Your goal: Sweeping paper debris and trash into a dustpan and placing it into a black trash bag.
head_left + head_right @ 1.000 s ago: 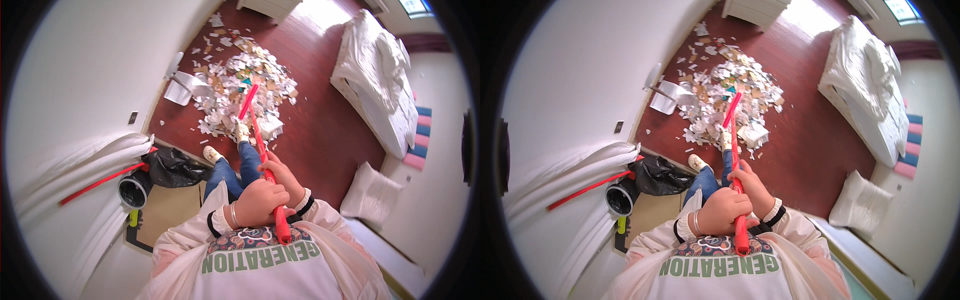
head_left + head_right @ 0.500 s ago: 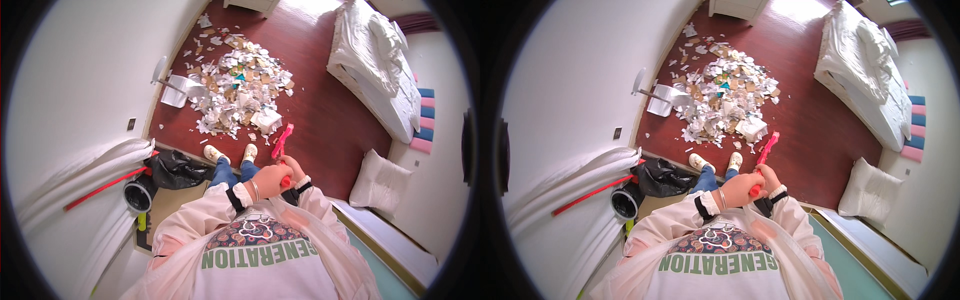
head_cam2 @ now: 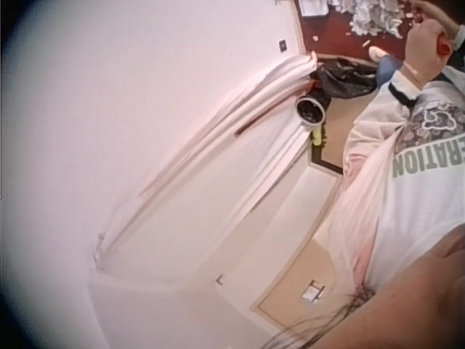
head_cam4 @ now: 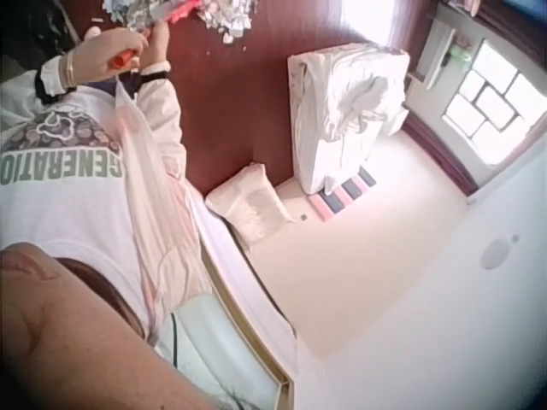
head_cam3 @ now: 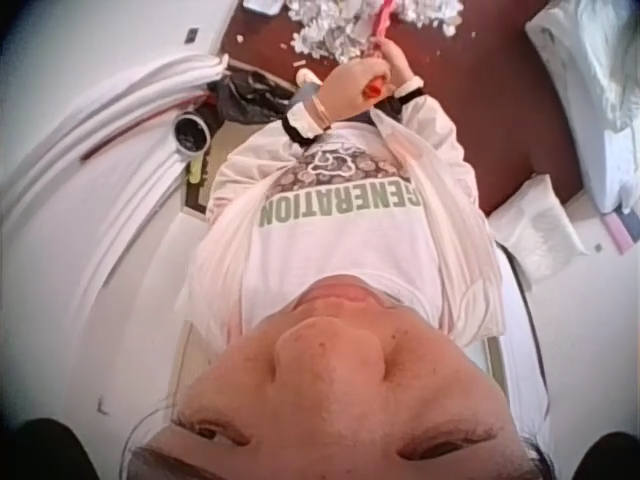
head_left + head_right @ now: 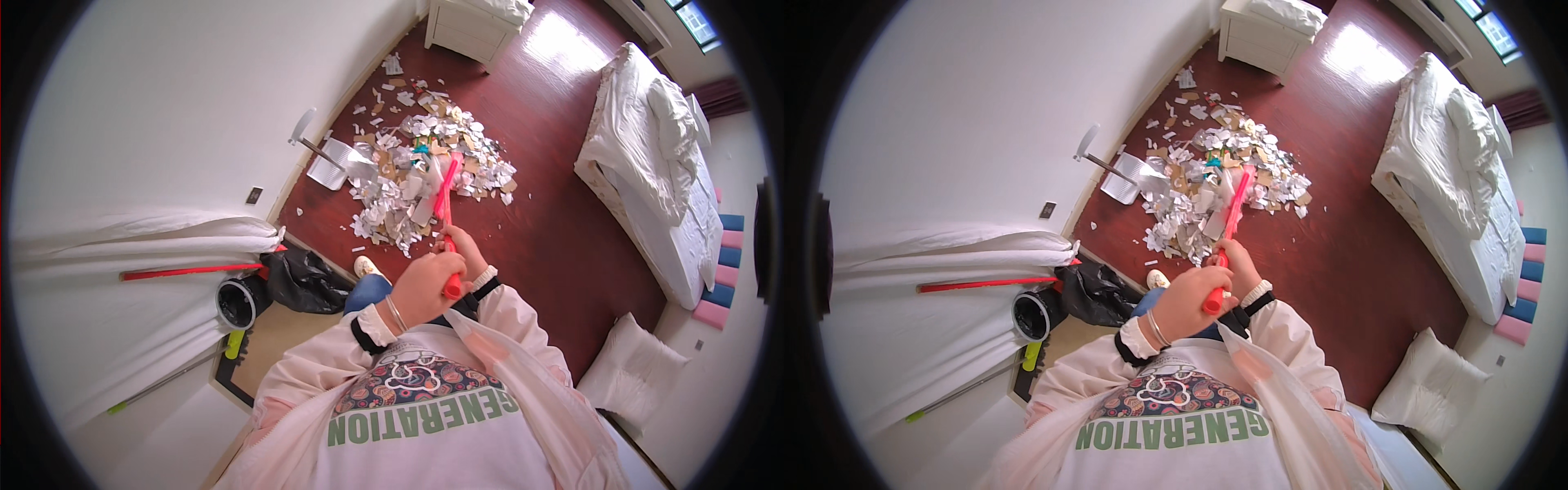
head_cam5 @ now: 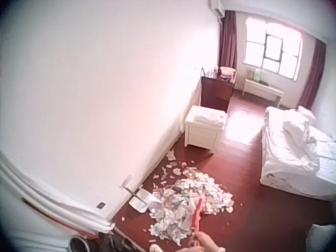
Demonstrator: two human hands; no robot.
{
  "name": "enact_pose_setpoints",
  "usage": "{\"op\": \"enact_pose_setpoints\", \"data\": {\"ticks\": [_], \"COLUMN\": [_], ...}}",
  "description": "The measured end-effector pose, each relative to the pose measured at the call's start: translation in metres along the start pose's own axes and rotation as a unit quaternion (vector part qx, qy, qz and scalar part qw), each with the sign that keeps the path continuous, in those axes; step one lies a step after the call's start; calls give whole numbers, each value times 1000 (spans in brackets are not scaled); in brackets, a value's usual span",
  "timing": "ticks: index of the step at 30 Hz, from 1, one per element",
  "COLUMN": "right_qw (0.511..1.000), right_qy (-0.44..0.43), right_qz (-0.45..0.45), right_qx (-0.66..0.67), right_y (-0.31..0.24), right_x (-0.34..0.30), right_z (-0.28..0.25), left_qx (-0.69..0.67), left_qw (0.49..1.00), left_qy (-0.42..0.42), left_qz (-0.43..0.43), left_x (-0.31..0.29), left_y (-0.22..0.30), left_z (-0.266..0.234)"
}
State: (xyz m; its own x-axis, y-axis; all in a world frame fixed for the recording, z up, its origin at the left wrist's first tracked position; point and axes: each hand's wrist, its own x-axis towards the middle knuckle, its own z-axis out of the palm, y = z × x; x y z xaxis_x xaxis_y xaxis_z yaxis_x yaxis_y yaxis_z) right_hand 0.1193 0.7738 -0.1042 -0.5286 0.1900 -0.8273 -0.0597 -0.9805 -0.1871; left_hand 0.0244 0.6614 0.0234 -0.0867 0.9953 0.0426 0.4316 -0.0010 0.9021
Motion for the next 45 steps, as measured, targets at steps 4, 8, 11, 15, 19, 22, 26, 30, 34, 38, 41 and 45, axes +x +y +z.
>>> {"op": "enact_pose_setpoints", "data": {"ticks": [4, 8, 11, 15, 19, 22, 26, 30, 34, 38, 41, 45], "right_qw": [996, 991, 990, 991, 993, 992, 992, 992, 994, 987, 985, 985], "right_qy": [7, 23, 41, 71, 90, 109, 109, 119, 105, 121, 96, 70], "right_qz": [-91, -108, -105, -90, -72, -58, -44, -35, -37, -54, -61, -47], "right_qx": [-17, -78, -85, -65, -5, 28, 43, 12, -12, -94, -126, -151], "right_y": [-21, -43, -52, -54, -55, -51, -44, -43, -49, -55, -66, -80], "right_x": [1, -5, -8, -5, -3, 3, 6, 8, 14, 16, 15, 15], "right_z": [17, 45, 74, 94, 124, 145, 158, 169, 181, 191, 187, 168], "left_qx": [-7, -89, 28, 135, 43, 19, -23, -64, 88, 122, 125, 143], "left_qw": [997, 988, 959, 882, 846, 864, 883, 871, 927, 915, 913, 906], "left_qy": [-21, -14, 148, 285, 260, 269, 104, -6, 7, -6, 1, 25], "left_qz": [77, -124, -240, -350, -463, -425, -457, -487, -364, -384, -388, -398], "left_x": [10, 20, 35, 71, 90, 96, 112, 111, 86, 39, 4, -23], "left_y": [-3, -54, -146, -244, -348, -409, -424, -402, -387, -349, -324, -276], "left_z": [-13, -70, -127, -205, -252, -254, -245, -249, -248, -240, -227, -204]}}
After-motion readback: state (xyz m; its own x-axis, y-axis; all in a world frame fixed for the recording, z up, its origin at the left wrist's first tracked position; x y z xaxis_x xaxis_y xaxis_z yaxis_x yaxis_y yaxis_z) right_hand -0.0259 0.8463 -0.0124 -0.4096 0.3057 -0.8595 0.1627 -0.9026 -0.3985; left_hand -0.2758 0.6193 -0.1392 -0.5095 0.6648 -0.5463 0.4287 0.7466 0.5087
